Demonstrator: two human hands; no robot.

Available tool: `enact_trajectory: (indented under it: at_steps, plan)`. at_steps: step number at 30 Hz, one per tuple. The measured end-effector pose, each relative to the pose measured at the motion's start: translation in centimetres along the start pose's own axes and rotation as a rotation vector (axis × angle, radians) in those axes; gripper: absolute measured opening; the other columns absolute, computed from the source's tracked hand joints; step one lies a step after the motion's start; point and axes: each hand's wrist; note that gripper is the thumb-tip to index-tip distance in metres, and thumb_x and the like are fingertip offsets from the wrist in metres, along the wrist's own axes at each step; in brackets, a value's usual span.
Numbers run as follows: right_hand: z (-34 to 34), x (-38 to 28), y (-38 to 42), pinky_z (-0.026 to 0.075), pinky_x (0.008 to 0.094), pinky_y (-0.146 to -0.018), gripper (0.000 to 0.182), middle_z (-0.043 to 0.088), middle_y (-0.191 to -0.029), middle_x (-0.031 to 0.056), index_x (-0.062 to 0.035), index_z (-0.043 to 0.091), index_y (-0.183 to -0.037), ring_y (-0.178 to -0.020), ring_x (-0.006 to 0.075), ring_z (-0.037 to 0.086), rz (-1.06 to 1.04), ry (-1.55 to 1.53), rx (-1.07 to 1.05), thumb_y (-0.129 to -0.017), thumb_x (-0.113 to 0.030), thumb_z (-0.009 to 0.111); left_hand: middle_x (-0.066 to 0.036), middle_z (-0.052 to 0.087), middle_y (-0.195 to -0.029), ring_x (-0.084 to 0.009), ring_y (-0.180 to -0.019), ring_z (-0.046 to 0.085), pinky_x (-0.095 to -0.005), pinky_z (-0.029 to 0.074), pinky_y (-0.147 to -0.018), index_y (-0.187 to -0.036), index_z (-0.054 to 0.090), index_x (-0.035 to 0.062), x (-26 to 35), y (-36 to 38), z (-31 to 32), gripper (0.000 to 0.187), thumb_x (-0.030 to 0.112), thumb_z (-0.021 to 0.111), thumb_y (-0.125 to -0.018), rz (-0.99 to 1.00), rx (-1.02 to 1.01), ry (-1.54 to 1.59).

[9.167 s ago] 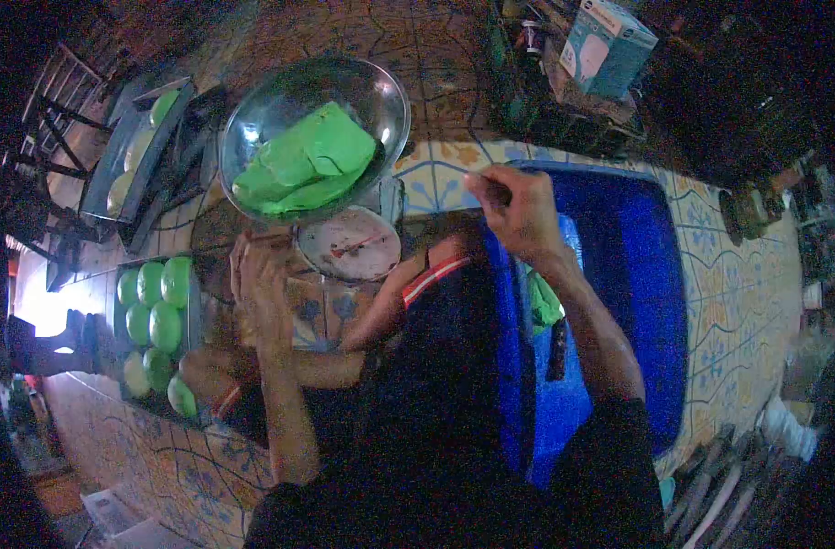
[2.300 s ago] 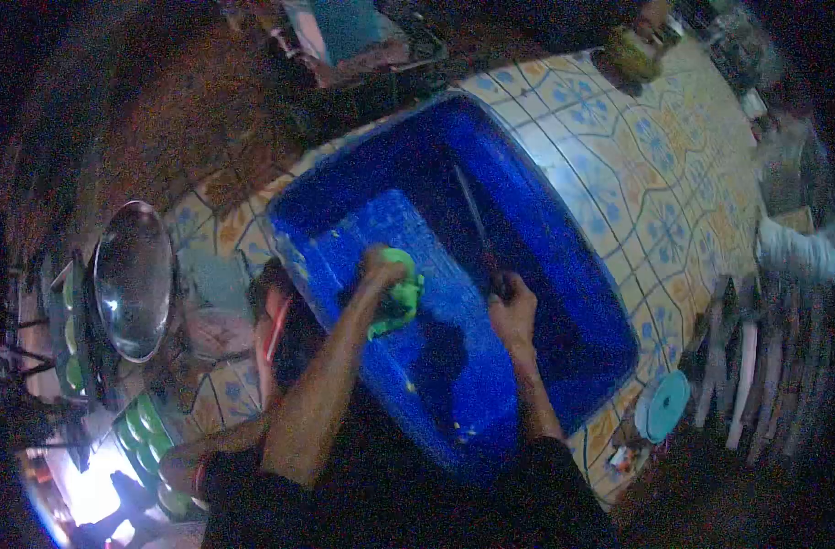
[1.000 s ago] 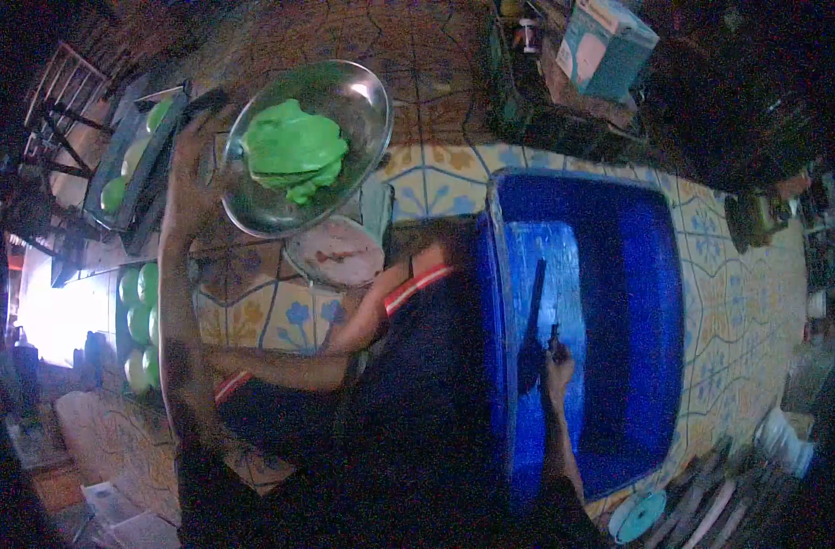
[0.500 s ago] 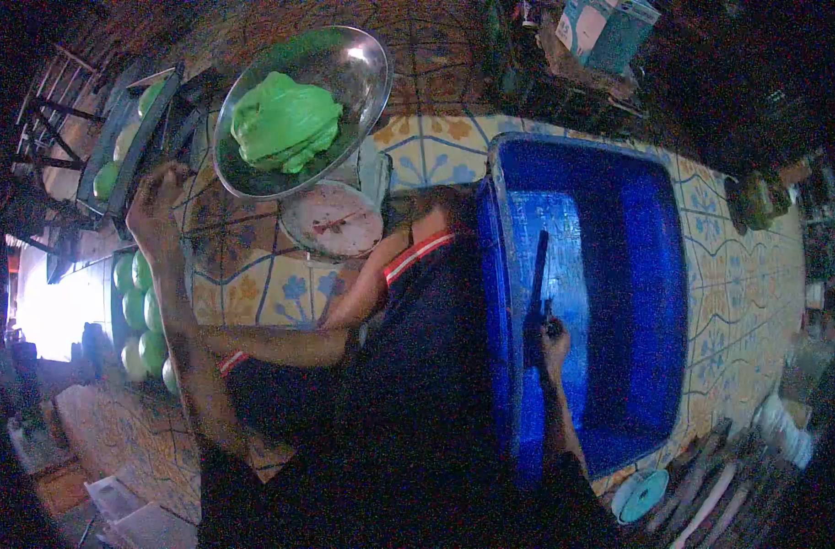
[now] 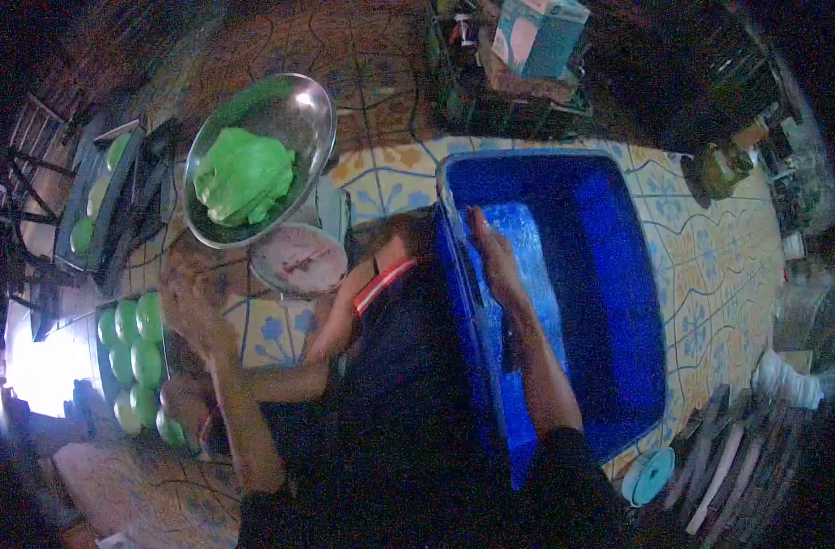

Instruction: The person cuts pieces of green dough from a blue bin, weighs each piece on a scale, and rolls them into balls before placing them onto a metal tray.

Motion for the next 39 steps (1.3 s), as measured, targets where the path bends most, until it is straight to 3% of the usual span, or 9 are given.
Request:
enact_trajectory:
  at_steps: [8,14,16,19,24,27,29,31,39]
  plan:
    - [-0.8,-2.3,3.1,0.039,0.0377,-0.094,0.056,0.059,-0.109,0.0199,0.0049,0.051,-0.117,-0.1,0.0274,0.057,-0.065,-0.29,-0.021,-0.096,-0.041,0.027,-0.012,0.056,-0.104,-0.0204,-0.092,0.052,-0.0323,0.042,-0.083,-0.112,0.051,-0.0029,-3.8,6.0,-4.0,0.035,0.024,0.042,-0.092,-0.248,-0.108,0.109]
    - [16.7,-8.4,11.4,0.024,0.0389,-0.105,0.094,0.032,-0.139,0.0171,0.0005,0.036,-0.133,-0.131,0.0252,0.026,-0.185,0.247,-0.929,-0.079,-0.075,0.022,-0.015,0.041,-0.124,-0.024,-0.112,0.04,-0.035,0.031,-0.095,-0.127,0.036,-0.001,0.9,12.8,0.4,0.046,0.03,0.037,-0.093,-0.403,-0.373,0.194]
    - [21.4,-7.7,11.0,0.013,0.0362,-0.109,0.09,0.022,-0.145,0.0126,-0.0028,0.022,-0.14,-0.134,0.0237,0.018,-0.537,0.095,-0.468,-0.082,-0.072,0.019,-0.015,0.035,-0.131,-0.0252,-0.119,0.035,-0.0359,0.028,-0.099,-0.132,0.031,-0.0004,5.4,14.6,2.5,0.05,0.032,0.035,-0.093,-0.336,-0.375,0.179]
    - [20.0,3.1,10.1,0.005,0.0321,-0.109,0.08,0.012,-0.148,0.0069,-0.002,0.016,-0.141,-0.134,0.0194,0.016,-0.113,-0.127,-0.392,-0.088,-0.062,0.013,-0.015,0.028,-0.139,-0.0263,-0.127,0.029,-0.0373,0.024,-0.104,-0.138,0.024,0.0025,7.0,14.0,1.9,0.055,0.034,0.035,-0.094,-0.242,-0.319,0.197]
    - [24.5,-8.9,12.4,0.014,0.0363,-0.108,0.075,0.023,-0.144,0.0141,-0.0006,0.027,-0.136,-0.134,0.0232,0.02,-0.44,0.087,-1.097,-0.086,-0.054,0.042,-0.01,0.018,-0.146,-0.0258,-0.133,0.018,-0.0399,0.024,-0.106,-0.142,0.019,0.0139,-9.3,4.2,-4.5,0.059,0.035,0.043,-0.092,-0.314,-0.071,0.757]
    - [24.6,-13.1,8.4,0.034,0.0386,-0.099,0.051,0.045,-0.129,0.0169,-0.0027,0.048,-0.124,-0.119,0.0263,0.044,0.148,0.232,-1.199,-0.081,-0.026,0.062,-0.011,0.024,-0.143,-0.0246,-0.131,0.025,-0.0396,0.026,-0.105,-0.143,0.016,0.0154,-3.7,-3.5,-3.5,0.062,0.027,0.047,-0.09,0.594,-0.1,-0.228]
    - [26.5,-14.9,2.3,0.043,0.0397,-0.089,0.043,0.056,-0.112,0.0154,-0.0051,0.054,-0.115,-0.104,0.0287,0.054,-0.892,0.783,-1.057,-0.074,-0.013,0.063,-0.012,0.024,-0.142,-0.0239,-0.127,0.03,-0.0352,0.03,-0.102,-0.141,0.016,0.0077,-5.7,-4.8,-1.3,0.068,0.013,0.055,-0.085,-0.207,-0.168,0.394]
    - [29.1,-17.2,-2.2,0.045,0.0426,-0.086,0.04,0.059,-0.104,0.0147,-0.0049,0.055,-0.11,-0.098,0.0309,0.057,-1.237,1.033,-0.895,-0.071,-0.01,0.062,-0.013,0.032,-0.136,-0.0234,-0.12,0.038,-0.0338,0.036,-0.095,-0.138,0.022,0.0047,-4.6,-4.4,1.6,0.064,0.007,0.054,-0.082,-0.331,-0.249,0.489]
    - [33.1,-11.9,-8.1,0.049,0.0387,-0.074,0.037,0.06,-0.089,0.0182,-0.0052,0.059,-0.098,-0.079,0.0327,0.06,-1.067,1.288,-0.576,-0.062,-0.003,0.06,-0.009,0.059,-0.092,-0.0164,-0.072,0.058,-0.0273,0.048,-0.063,-0.121,0.046,-0.0002,-12.4,-4.2,8.1,0.045,0.007,0.052,-0.077,-0.314,0.006,0.484]
Point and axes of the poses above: each hand's wrist, its own y-axis away from the middle knuckle, its own z-axis out of the palm, x = y × z
